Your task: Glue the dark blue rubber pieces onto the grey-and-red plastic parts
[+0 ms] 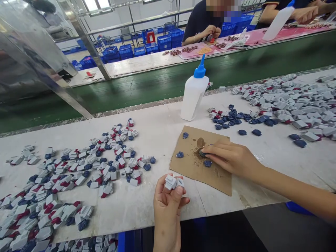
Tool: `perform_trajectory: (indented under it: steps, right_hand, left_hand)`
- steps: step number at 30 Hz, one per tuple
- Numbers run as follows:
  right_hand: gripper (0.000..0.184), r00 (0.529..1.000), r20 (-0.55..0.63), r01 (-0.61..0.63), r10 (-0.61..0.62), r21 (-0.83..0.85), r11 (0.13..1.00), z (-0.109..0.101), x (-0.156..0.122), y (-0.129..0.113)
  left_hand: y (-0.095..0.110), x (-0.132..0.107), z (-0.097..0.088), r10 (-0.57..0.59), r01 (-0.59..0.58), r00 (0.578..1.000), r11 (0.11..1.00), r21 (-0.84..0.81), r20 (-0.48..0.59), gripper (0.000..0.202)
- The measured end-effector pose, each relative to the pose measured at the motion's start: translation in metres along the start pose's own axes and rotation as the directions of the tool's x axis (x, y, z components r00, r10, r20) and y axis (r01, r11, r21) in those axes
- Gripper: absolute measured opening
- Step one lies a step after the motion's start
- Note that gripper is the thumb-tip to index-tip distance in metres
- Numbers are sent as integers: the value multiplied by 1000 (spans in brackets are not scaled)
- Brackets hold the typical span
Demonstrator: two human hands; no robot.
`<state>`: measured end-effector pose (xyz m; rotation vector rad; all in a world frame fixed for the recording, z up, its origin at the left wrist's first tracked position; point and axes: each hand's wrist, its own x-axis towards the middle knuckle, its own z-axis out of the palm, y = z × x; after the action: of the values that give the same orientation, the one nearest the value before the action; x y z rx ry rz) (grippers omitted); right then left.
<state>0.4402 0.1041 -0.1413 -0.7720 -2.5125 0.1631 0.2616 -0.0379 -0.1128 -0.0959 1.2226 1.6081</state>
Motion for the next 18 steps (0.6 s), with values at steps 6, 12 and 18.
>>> perform_trajectory:
  steps: [6,12,18]
  right_hand:
    - [22,943,-28,-311,331,274,910,-15,11,-19]
    - [29,829,207,-516,519,640,569,-28,21,-68]
    - [13,906,165,-393,390,670,630,-29,19,-89]
  left_hand:
    - [-5,-2,0,33,-37,998,997,67,54,46]
    - [-9,-6,2,38,-49,992,995,92,122,40]
    - [-6,-10,4,53,-67,989,993,96,141,31]
